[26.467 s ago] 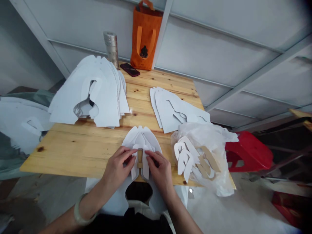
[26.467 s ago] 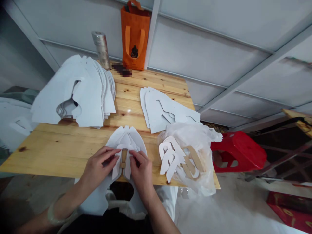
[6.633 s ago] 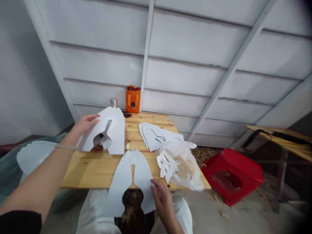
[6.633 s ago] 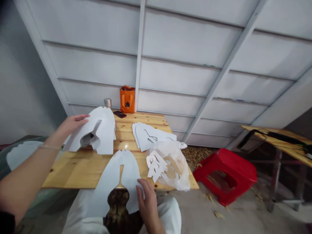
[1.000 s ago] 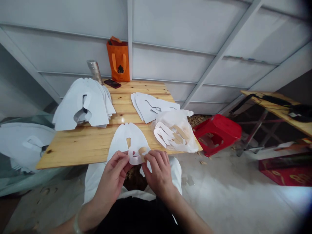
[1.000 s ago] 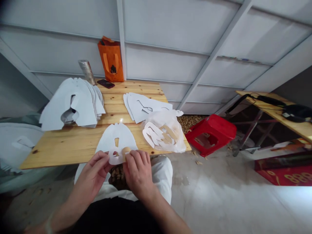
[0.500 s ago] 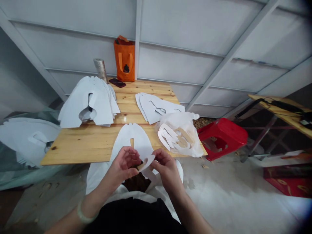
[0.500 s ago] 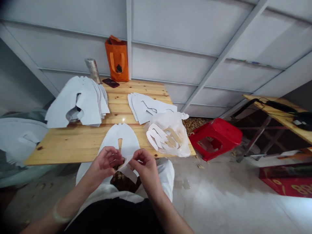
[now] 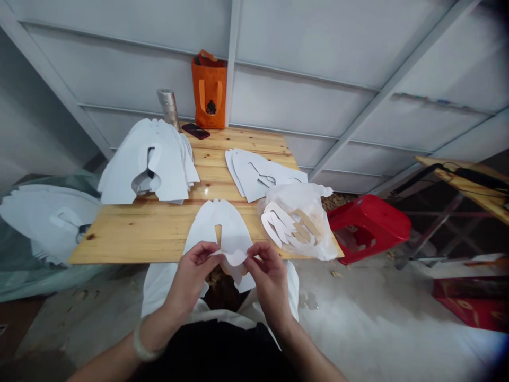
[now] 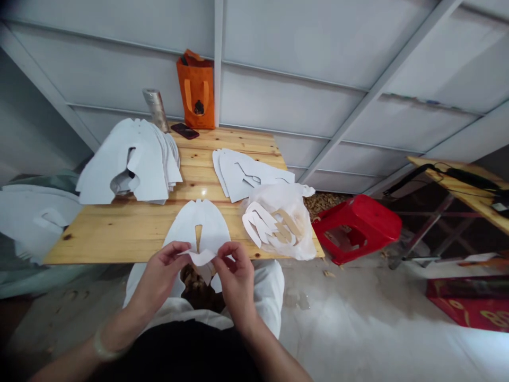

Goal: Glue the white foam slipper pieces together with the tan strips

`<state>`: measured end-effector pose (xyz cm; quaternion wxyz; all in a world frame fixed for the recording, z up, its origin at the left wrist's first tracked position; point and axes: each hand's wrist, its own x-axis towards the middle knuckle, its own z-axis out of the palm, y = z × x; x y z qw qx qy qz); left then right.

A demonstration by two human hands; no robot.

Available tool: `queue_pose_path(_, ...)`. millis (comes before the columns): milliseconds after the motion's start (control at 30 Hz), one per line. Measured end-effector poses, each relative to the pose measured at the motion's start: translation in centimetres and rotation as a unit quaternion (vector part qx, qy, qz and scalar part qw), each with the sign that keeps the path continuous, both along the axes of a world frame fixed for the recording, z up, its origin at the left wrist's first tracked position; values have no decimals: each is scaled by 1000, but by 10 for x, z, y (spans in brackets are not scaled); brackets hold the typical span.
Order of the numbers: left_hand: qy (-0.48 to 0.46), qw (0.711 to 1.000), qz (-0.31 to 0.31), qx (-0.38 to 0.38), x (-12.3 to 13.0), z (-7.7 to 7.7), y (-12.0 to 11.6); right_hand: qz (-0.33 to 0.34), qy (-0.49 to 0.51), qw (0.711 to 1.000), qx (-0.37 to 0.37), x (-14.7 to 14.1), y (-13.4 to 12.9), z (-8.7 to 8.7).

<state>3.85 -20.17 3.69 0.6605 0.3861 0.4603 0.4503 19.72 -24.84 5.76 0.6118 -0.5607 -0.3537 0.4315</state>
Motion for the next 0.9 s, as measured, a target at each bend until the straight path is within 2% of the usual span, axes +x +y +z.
queue_pose_path(100, 11, 999, 12, 36, -6, 0, 7, 35, 26, 999, 16, 2, 1, -2)
queue_pose_path(200, 36, 997, 8, 73, -10, 1, 13, 88, 19, 996, 0, 5, 4, -5)
queue_pose_path(300, 29, 996, 4, 87, -14, 5, 18, 98, 20, 995, -9, 10, 9, -8)
queue_pose_path(467, 9, 994, -89, 66, -25, 10, 26, 144, 90, 985, -34, 18, 19, -6)
queue_pose_path(567, 1, 993, -113, 32, -28, 9, 31, 139, 104, 984, -37, 17, 24, -8)
queue_pose_path(667, 30, 994, -104, 34, -28, 2, 37, 119, 94, 988, -32, 13, 29, -15)
queue_pose_path(900, 111, 988, -99, 30, -24, -8, 53, 115, -15, 993, -16, 14, 51, -35)
